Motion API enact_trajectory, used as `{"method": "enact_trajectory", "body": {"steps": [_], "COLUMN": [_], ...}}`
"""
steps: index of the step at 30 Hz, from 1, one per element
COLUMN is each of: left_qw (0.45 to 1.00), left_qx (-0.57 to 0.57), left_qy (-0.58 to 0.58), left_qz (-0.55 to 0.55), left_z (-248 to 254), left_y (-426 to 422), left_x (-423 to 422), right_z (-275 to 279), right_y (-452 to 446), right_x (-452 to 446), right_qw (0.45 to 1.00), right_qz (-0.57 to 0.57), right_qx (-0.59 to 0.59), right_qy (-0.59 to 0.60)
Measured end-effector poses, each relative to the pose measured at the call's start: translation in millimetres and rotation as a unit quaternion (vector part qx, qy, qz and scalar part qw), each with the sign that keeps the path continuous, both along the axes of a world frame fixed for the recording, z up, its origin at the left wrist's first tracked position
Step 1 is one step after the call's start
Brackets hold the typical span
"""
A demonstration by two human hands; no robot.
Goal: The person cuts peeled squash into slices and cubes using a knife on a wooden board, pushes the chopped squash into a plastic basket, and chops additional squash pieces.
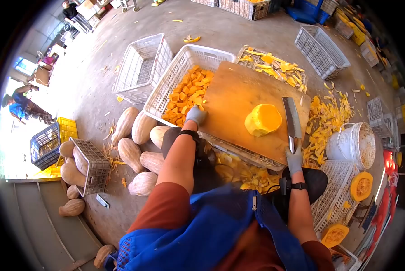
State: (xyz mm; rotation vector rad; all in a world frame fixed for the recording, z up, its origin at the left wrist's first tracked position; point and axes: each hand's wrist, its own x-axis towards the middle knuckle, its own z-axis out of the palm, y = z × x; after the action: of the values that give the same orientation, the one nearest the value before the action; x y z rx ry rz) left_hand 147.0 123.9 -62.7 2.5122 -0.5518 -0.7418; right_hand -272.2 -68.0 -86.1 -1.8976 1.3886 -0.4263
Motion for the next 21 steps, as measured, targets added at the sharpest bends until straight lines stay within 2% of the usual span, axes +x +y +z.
{"method": "enact_trajectory", "body": {"steps": [2, 5, 6, 7, 8, 9, 10, 11, 12, 13, 15, 18, 21], "left_qw": [0.999, 0.999, 0.999, 0.995, 0.995, 0.992, 0.987, 0.983, 0.993, 0.995, 0.997, 0.997, 0.960], "left_qx": [-0.019, 0.009, 0.002, 0.025, 0.052, 0.079, 0.108, 0.128, 0.081, 0.070, 0.051, 0.007, -0.193], "left_qy": [0.048, -0.026, -0.013, 0.034, 0.000, -0.034, -0.066, -0.083, -0.069, -0.069, -0.050, -0.067, -0.068], "left_qz": [-0.010, -0.040, -0.033, -0.086, -0.091, -0.095, -0.097, -0.099, -0.050, -0.024, 0.035, 0.045, 0.191], "left_z": [5, 7, -5, -41, -20, 2, 27, -10, -1, -2, 43, 58, 68], "left_y": [7, 10, 11, 10, 9, 8, 8, 4, 0, -4, -8, -5, -1], "left_x": [5, 5, 9, 18, 0, -21, -43, -30, -27, -23, -31, -32, -22], "right_z": [-11, -13, -13, -12, -12, -27, -52, -78, 12, -24, -8, -9, 3], "right_y": [-4, -4, 2, 8, 10, 10, 11, 11, 29, 8, 9, 17, 21], "right_x": [-2, 3, 1, -2, 1, -5, -26, -47, -5, -13, -9, -16, -13], "right_qw": [0.999, 0.999, 0.999, 0.999, 0.996, 0.994, 0.997, 0.989, 0.998, 0.999, 0.998, 0.999, 0.998], "right_qz": [0.001, 0.019, 0.024, 0.017, 0.021, 0.035, 0.021, 0.002, -0.029, -0.008, -0.026, 0.006, -0.031], "right_qx": [0.041, 0.014, -0.009, -0.022, -0.041, -0.101, -0.042, 0.016, -0.002, -0.025, 0.012, -0.024, 0.018], "right_qy": [-0.031, -0.036, -0.031, 0.024, 0.071, 0.018, -0.066, -0.148, 0.063, 0.040, 0.062, -0.043, 0.051]}}
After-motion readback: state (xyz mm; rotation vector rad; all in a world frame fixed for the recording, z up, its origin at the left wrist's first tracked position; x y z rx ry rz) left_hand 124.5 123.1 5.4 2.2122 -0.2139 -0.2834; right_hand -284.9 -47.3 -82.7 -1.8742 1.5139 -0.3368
